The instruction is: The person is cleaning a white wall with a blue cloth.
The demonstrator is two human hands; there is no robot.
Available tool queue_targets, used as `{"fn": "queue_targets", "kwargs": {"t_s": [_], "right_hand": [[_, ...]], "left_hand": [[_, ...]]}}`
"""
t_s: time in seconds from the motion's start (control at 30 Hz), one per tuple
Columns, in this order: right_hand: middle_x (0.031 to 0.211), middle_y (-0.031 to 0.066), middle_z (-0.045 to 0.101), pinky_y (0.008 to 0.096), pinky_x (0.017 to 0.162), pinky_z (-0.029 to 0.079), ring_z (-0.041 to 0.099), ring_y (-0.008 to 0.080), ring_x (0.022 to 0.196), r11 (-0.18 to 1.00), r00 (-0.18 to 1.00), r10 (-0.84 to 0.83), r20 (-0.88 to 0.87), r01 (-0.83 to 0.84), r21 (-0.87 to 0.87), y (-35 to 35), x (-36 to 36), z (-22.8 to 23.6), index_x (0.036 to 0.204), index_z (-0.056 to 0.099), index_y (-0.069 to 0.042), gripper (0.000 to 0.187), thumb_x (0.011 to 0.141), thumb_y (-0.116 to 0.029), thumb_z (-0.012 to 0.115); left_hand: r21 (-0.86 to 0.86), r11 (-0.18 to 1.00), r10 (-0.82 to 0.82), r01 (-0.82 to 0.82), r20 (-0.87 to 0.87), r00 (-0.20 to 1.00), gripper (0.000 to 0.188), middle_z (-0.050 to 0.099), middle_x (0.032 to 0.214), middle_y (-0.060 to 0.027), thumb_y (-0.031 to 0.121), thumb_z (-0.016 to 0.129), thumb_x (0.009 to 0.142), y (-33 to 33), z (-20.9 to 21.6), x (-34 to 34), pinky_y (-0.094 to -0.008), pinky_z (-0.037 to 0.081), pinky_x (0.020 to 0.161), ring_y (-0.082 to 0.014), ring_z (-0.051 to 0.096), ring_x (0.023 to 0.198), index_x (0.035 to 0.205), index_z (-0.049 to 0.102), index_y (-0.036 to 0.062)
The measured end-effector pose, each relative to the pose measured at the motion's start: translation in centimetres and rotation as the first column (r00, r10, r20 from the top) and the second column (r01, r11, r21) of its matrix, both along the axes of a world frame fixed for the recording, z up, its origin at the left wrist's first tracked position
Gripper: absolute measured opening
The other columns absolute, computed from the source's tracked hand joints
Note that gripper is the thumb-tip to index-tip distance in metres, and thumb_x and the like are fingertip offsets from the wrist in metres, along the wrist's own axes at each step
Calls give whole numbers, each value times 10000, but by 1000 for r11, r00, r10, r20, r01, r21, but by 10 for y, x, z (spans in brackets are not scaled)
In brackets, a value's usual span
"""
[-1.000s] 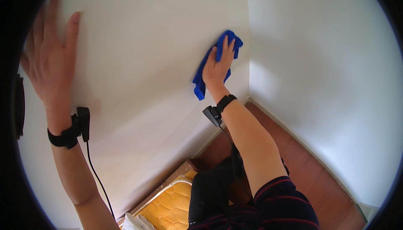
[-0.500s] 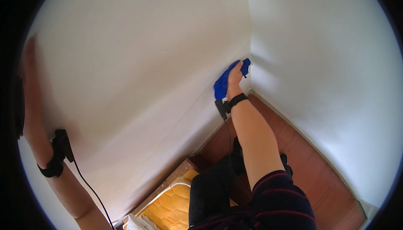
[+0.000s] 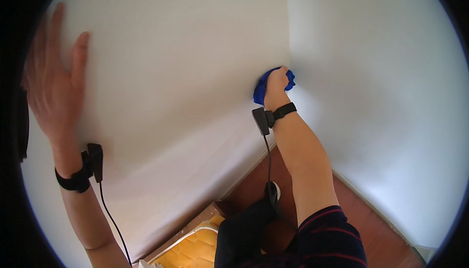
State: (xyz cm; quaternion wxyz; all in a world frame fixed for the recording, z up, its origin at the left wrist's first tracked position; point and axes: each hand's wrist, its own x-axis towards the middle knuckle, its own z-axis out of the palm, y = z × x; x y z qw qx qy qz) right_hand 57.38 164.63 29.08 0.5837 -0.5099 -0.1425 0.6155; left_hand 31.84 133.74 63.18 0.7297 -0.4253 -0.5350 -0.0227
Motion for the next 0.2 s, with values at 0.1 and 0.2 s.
{"fn": "queue_targets", "kwargs": {"t_s": [0.1,0.2], "right_hand": [[1637,197,560,432,1223,432,571,340,1440,981,985,-61,-162,89,172,-10,-10,17,1592,489,92,782,1131,-534,411],[1681,176,517,436,1237,422,547,306,1467,960,968,-75,-238,135,245,-20,-13,30,1601,469,87,757,1126,-502,472]], "left_hand": [[64,983,-170,172,-31,985,724,429,1788,20,740,462,1105,7,-45,5,-722,357,1268,-288,393,1656,1745,361,419],[85,970,230,-228,-6,973,781,441,1784,15,786,467,1077,-9,-80,14,-679,353,1294,-291,402,1651,1751,360,406]]}}
